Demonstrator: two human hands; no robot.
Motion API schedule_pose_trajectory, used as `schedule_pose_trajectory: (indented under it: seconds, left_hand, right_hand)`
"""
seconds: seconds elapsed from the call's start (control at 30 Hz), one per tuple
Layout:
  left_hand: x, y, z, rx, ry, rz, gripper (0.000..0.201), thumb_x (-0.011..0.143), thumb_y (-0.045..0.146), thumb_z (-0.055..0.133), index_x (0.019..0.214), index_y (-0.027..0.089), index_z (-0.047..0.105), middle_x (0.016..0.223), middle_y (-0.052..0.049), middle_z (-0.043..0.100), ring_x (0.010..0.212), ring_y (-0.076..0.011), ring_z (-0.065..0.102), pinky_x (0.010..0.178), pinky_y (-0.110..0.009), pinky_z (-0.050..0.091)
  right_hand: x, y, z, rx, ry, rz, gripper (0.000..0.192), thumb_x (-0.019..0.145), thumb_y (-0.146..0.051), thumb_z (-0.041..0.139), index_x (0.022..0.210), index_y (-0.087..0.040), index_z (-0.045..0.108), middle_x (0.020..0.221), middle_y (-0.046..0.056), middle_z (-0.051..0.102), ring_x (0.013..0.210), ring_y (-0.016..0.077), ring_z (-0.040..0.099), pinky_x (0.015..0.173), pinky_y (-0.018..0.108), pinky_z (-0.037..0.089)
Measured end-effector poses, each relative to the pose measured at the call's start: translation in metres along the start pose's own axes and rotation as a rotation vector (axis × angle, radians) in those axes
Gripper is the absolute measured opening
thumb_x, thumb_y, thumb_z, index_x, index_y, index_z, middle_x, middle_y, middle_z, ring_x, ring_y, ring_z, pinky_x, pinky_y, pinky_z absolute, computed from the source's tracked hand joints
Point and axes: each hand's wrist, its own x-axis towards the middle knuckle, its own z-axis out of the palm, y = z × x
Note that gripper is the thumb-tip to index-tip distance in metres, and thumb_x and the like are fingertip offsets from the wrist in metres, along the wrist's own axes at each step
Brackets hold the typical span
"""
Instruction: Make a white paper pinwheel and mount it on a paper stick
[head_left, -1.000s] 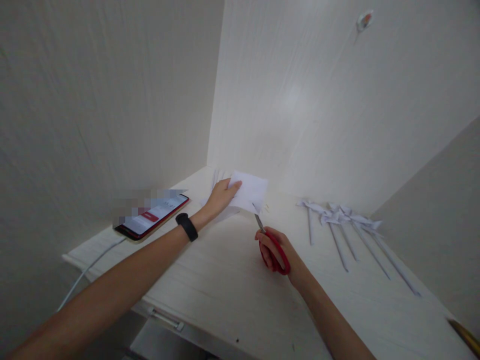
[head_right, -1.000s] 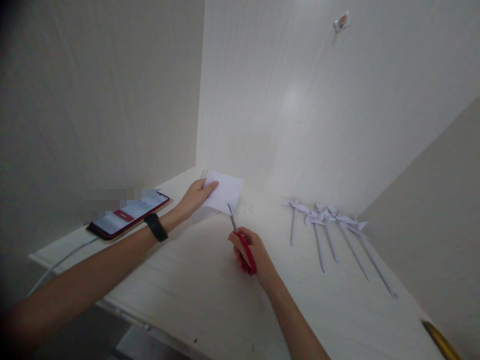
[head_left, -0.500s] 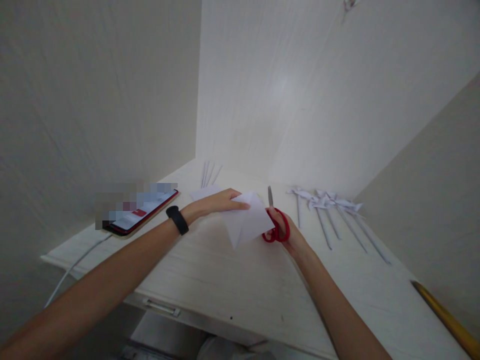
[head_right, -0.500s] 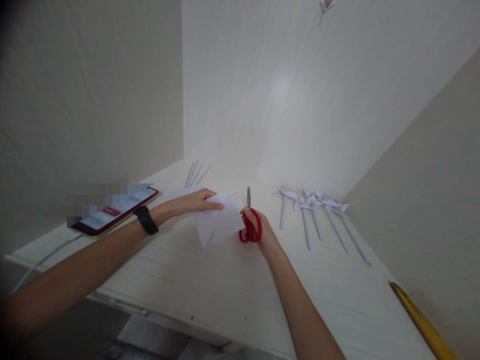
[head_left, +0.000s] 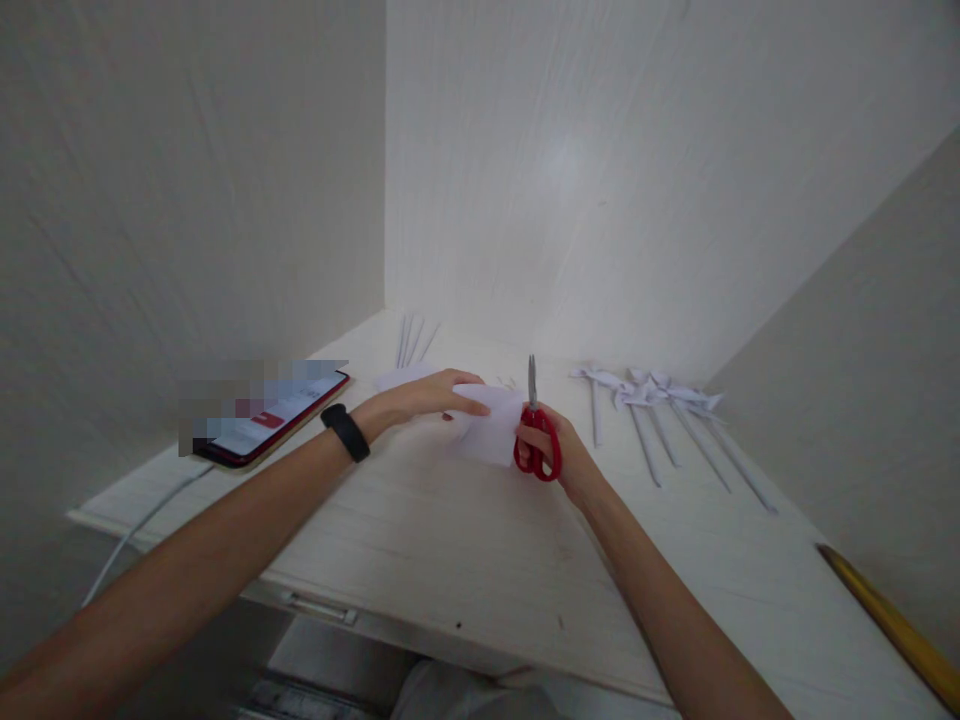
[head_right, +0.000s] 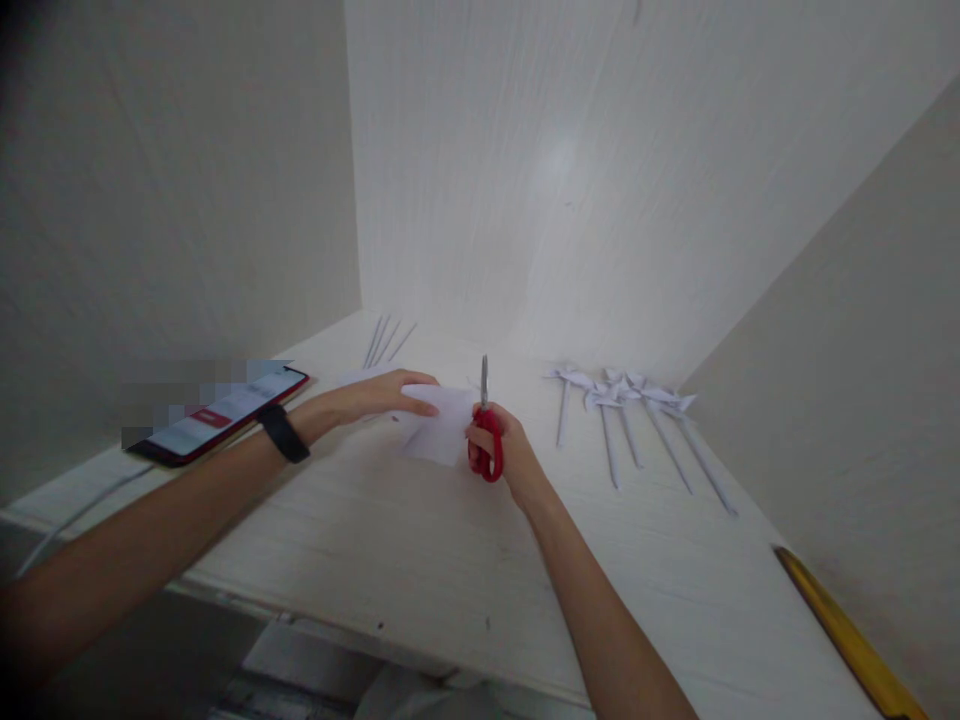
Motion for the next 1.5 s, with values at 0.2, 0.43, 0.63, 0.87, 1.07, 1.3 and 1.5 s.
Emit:
schedule_pose_trajectory:
  seconds: [0.2,0.43,0.63,0.87,1.07,1.3,1.5]
  left_hand:
    - [0.003,-0.004,-0.001,-0.349,0.063,-0.071,0.044,0.071,0.049,0.057,0.099,0.015,0.060,0.098,-0.008,0.062,0.084,-0.0164,0.056,0.070,-0.026,0.042]
    - [0.002,-0.004,-0.003,-0.484,0.037,-0.122,0.052,0.069,0.057,0.058,0.098,0.013,0.062,0.101,-0.013,0.063,0.085,-0.0184,0.058,0.070,-0.027,0.043]
    - [0.002,-0.006,0.003,-0.490,0.026,-0.064,0.047,0.055,0.019,0.072,0.102,0.017,0.064,0.093,-0.009,0.067,0.078,-0.0177,0.062,0.065,-0.025,0.045]
    - [-0.001,0.001,0.005,-0.548,0.025,-0.135,0.018,0.060,0.018,0.067,0.077,0.012,0.066,0.074,-0.007,0.068,0.059,-0.0144,0.060,0.056,-0.024,0.044]
    - [-0.004,0.004,0.006,-0.455,0.018,-0.139,0.017,0.061,0.022,0.069,0.075,0.013,0.068,0.076,-0.007,0.068,0.059,-0.0154,0.060,0.056,-0.025,0.044]
    - [0.005,-0.013,0.001,-0.383,0.223,-0.056,0.026,0.062,0.028,0.068,0.082,0.013,0.067,0.083,-0.008,0.069,0.069,-0.0177,0.062,0.063,-0.026,0.046]
    - [0.009,-0.017,-0.011,-0.288,0.603,0.041,0.032,0.065,0.028,0.064,0.091,0.010,0.063,0.088,-0.008,0.067,0.072,-0.0163,0.060,0.063,-0.025,0.044]
  right_hand:
    - [0.002,0.003,-0.003,-0.007,0.137,-0.060,0.017,0.070,-0.029,0.059,0.077,-0.020,0.047,0.046,-0.007,0.052,0.039,0.0090,0.048,0.039,0.020,0.039]
    - [0.003,0.001,-0.002,-0.001,0.223,-0.081,0.021,0.068,-0.029,0.059,0.080,-0.020,0.045,0.045,-0.008,0.049,0.036,0.0090,0.046,0.034,0.019,0.035]
    - [0.002,0.001,-0.003,-0.018,0.258,-0.075,0.016,0.069,-0.028,0.056,0.077,-0.020,0.045,0.044,-0.008,0.049,0.035,0.0089,0.046,0.034,0.019,0.035]
    - [0.004,0.006,-0.001,-0.030,0.252,-0.073,0.016,0.069,-0.028,0.057,0.077,-0.019,0.046,0.043,-0.008,0.051,0.034,0.0088,0.046,0.034,0.019,0.035]
    - [0.005,0.009,-0.001,-0.084,0.249,-0.105,0.019,0.069,-0.029,0.057,0.082,-0.020,0.047,0.044,-0.009,0.050,0.034,0.0081,0.045,0.033,0.018,0.034]
    - [0.008,0.012,0.001,-0.090,0.198,-0.101,0.022,0.069,-0.031,0.058,0.086,-0.020,0.048,0.060,-0.004,0.060,0.036,0.0063,0.045,0.032,0.017,0.036]
    - [0.007,0.009,0.005,-0.047,0.143,-0.071,0.029,0.070,-0.037,0.061,0.088,-0.020,0.046,0.065,-0.002,0.063,0.035,0.0062,0.045,0.031,0.017,0.035]
